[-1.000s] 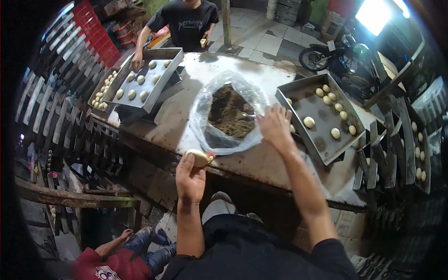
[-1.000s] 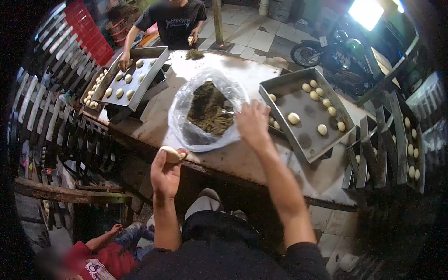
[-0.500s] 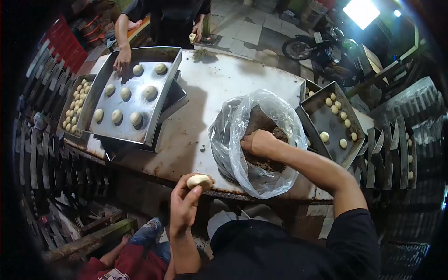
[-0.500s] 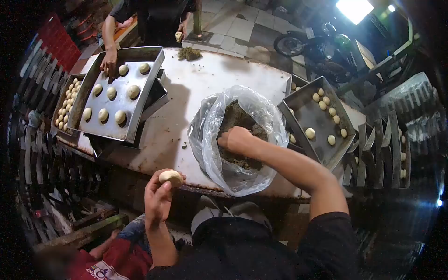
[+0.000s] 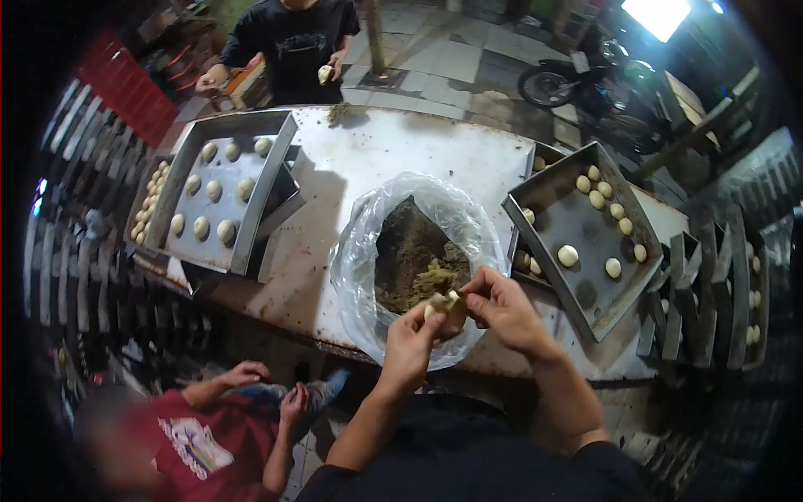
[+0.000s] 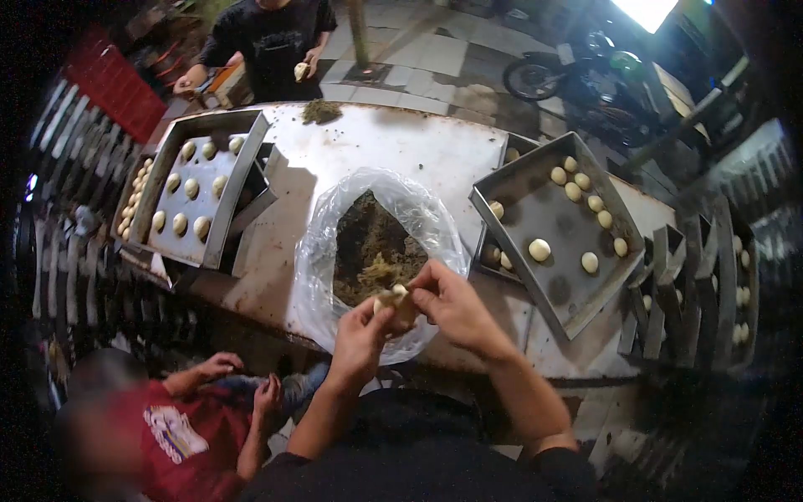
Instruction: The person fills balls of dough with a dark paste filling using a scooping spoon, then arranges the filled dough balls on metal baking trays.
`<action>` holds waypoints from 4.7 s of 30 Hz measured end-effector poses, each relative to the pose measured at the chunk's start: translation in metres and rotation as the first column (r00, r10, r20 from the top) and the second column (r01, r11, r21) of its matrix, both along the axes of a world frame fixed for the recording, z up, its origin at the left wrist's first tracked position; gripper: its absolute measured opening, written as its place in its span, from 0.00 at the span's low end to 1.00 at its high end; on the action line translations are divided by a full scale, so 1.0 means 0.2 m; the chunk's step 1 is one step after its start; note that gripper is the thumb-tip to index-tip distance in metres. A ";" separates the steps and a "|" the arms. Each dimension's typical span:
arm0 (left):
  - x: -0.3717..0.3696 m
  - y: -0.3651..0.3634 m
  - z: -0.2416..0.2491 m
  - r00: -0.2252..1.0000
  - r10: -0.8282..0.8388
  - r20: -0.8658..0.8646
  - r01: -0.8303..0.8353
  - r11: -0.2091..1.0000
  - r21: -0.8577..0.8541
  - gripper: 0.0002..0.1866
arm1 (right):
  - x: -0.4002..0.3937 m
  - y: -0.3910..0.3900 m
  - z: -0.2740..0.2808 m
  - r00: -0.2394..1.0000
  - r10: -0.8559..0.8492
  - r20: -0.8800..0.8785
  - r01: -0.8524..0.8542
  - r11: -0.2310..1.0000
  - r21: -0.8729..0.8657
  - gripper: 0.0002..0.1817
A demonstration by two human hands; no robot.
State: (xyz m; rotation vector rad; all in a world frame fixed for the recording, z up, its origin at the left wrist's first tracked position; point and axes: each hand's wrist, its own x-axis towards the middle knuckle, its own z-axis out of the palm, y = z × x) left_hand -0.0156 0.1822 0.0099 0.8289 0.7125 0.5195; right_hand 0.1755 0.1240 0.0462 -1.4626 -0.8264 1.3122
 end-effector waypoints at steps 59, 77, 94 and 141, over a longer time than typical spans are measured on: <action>1.49 -2.59 0.22 0.979 0.111 -0.172 0.087 0.535 0.840 0.17 | 1.32 -2.65 -0.01 0.973 -0.222 0.056 0.161 0.837 0.523 0.11; 1.62 -1.05 0.08 0.949 0.087 -0.303 0.246 0.397 0.884 0.10 | 1.27 -1.17 -0.23 0.787 -0.219 -0.577 0.422 0.873 0.244 0.29; 1.75 0.07 -0.34 0.240 0.650 -0.721 0.850 0.219 0.479 0.12 | 1.59 -0.47 -0.22 0.367 -0.428 0.826 0.011 0.890 0.456 0.23; -0.26 -0.54 -0.52 0.990 0.016 -0.140 -0.022 0.999 -0.042 0.14 | -0.26 0.28 -0.02 0.587 0.093 0.804 -0.106 0.994 -0.037 0.20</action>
